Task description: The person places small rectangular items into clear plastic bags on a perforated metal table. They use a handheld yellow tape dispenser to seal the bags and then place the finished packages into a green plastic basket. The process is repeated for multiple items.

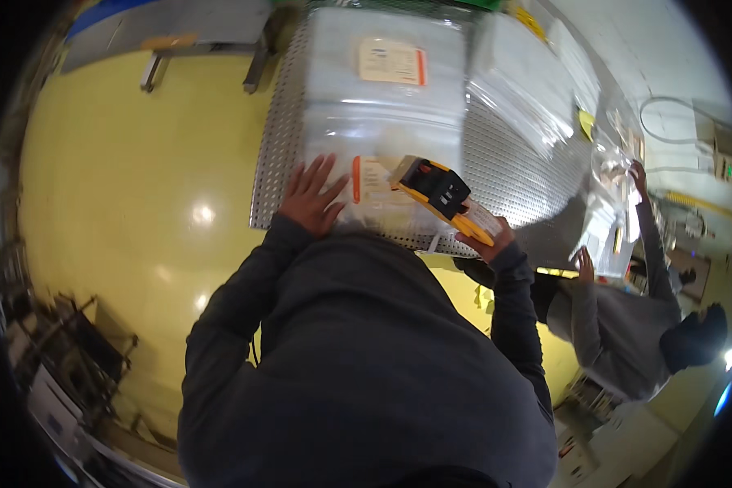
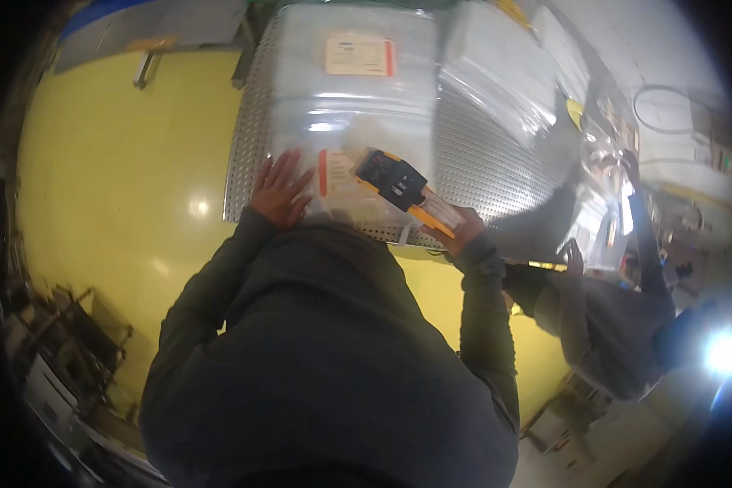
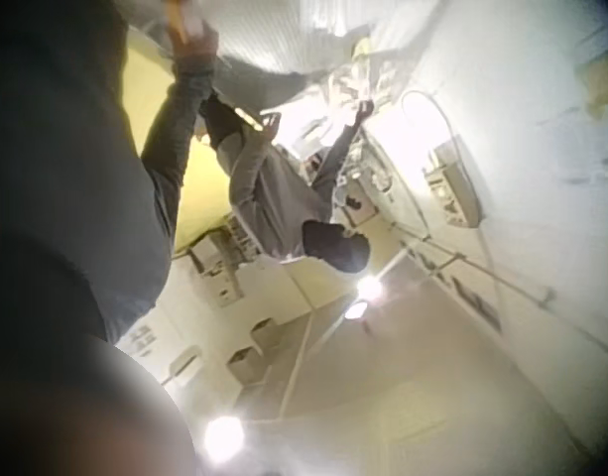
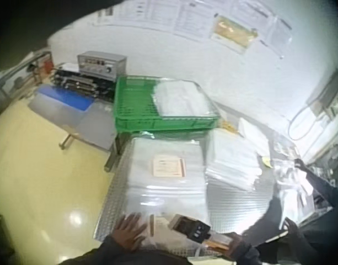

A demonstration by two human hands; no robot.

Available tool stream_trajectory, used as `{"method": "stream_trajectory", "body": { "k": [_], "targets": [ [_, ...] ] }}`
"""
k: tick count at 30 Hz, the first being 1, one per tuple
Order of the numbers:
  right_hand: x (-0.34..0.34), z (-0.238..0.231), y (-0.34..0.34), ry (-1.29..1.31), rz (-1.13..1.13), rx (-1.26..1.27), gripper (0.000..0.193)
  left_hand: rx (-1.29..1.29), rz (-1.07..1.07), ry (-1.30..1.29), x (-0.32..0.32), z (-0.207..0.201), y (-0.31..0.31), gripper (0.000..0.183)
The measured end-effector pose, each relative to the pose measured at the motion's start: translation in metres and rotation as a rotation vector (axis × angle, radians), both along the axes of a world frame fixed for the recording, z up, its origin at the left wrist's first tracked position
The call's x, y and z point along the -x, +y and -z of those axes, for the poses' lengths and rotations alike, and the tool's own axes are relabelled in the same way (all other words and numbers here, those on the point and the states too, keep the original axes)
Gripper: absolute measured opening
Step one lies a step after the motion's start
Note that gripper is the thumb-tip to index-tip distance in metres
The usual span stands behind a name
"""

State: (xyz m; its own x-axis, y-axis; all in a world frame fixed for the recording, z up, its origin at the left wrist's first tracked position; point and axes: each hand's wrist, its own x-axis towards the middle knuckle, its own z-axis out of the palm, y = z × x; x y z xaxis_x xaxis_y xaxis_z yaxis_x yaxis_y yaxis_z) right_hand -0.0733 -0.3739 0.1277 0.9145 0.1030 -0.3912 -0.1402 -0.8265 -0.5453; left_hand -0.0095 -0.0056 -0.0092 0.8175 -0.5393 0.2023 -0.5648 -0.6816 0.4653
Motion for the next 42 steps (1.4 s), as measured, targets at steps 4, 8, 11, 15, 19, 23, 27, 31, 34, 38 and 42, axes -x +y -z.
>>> {"method": "stream_trajectory", "body": {
  "k": [4,8,11,15,19,23,27,31,34,38,42],
  "targets": [
    [-0.022,-0.008,-0.003,0.158,-0.128,0.147,0.046,0.007,0.013,0.006,-0.001,-0.004,0.000,0.055],
    [-0.041,-0.010,-0.001,0.192,-0.250,0.206,0.043,-0.020,0.021,0.012,0.000,-0.002,0.001,0.054],
    [-0.054,-0.011,0.008,0.230,-0.315,0.287,0.043,-0.018,0.020,0.012,-0.001,0.001,0.002,0.054],
    [-0.065,-0.010,0.008,0.274,-0.366,0.407,0.046,-0.016,0.021,-0.001,-0.001,0.003,0.001,0.053],
    [-0.052,-0.019,-0.043,0.137,-0.308,0.606,0.050,-0.021,0.012,-0.009,0.000,0.001,0.000,0.050],
    [-0.023,-0.017,-0.098,-0.390,-0.258,0.205,0.033,-0.033,-0.029,-0.092,-0.001,-0.001,-0.004,0.044],
    [0.010,-0.023,-0.107,-0.312,0.237,-0.035,0.028,-0.041,0.006,-0.158,-0.011,-0.006,-0.007,0.035],
    [0.044,-0.024,-0.078,-0.300,0.519,-0.491,0.032,-0.093,0.186,-0.155,-0.045,-0.021,-0.009,0.019],
    [0.050,-0.015,-0.062,-0.354,0.542,-0.483,0.032,0.199,0.258,0.304,-0.108,-0.034,-0.025,0.016],
    [0.042,-0.002,-0.050,-0.263,0.453,-0.411,0.041,0.547,0.165,0.565,-0.227,-0.038,-0.058,0.021],
    [0.031,-0.006,-0.033,-0.184,0.530,-0.355,0.046,0.389,-0.846,-0.380,-0.277,-0.024,-0.078,0.012]
  ]
}}
